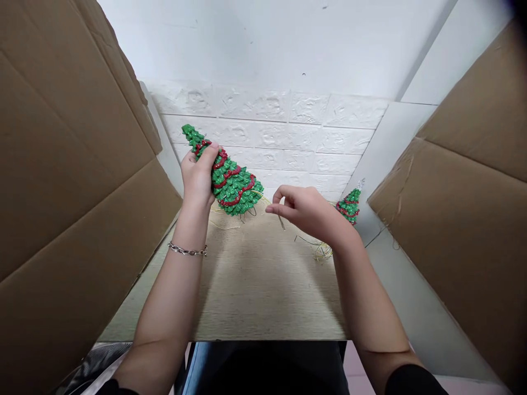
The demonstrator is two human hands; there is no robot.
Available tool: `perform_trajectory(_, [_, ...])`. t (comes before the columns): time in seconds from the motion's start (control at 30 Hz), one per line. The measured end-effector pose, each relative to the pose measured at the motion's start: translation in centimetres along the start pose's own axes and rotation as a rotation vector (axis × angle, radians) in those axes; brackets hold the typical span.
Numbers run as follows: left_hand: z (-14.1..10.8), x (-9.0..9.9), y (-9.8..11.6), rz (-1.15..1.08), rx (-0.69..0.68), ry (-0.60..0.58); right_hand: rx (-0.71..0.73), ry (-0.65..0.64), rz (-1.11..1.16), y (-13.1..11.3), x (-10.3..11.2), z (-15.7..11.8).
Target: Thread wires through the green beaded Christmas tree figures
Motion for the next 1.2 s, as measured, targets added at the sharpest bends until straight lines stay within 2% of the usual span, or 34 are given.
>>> perform_trajectory(0.13, [-0.1, -0.1, -0.1, 0.009, -0.001, 0.003, 0.038, 0.045, -0.014, -0.3, 0.0, 0.1])
perform_trajectory(0.37, [-0.4, -0.5, -0.4, 0.018, 0.024, -0.013, 0.027, -0.031, -0.056, -0.3, -0.5, 0.2])
perform_trajectory(0.53, [-0.6, -0.7, -0.4, 0.015, 0.040, -0.007, 0.014, 0.027, -0.098, -0.4, -0.4, 0.1])
perform_trajectory(0.67, [-1.3, -1.4, -0.4, 0.020, 0.061, -0.033, -0.031, 0.127, -0.220, -1.0, -1.4, 0.7])
perform_trajectory(0.8, [-1.8, -1.9, -0.3, 0.030, 0.058, -0.070, -0.001, 0.104, -0.214, -1.0, -2.1, 1.3])
perform_trajectory(1.0, [-1.7, -1.8, -0.3, 0.016, 0.074, -0.040, -0.029, 0.043, -0.089, 0.5, -0.3, 0.5])
perform_trajectory(1.2, [-1.8, -1.8, -0.6, 0.015, 0.086, -0.058, -0.026, 0.027, -0.073, 0.2, 0.1, 0.0])
Point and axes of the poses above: each hand's wrist, its own z-axis towards the middle knuckle, its own x-axis out of the back of the hand, y = z × x, the point moved 3 cm from there along z, towards the middle knuckle, and after that the axes turned 8 degrees about -x, right-handed, at the moved point
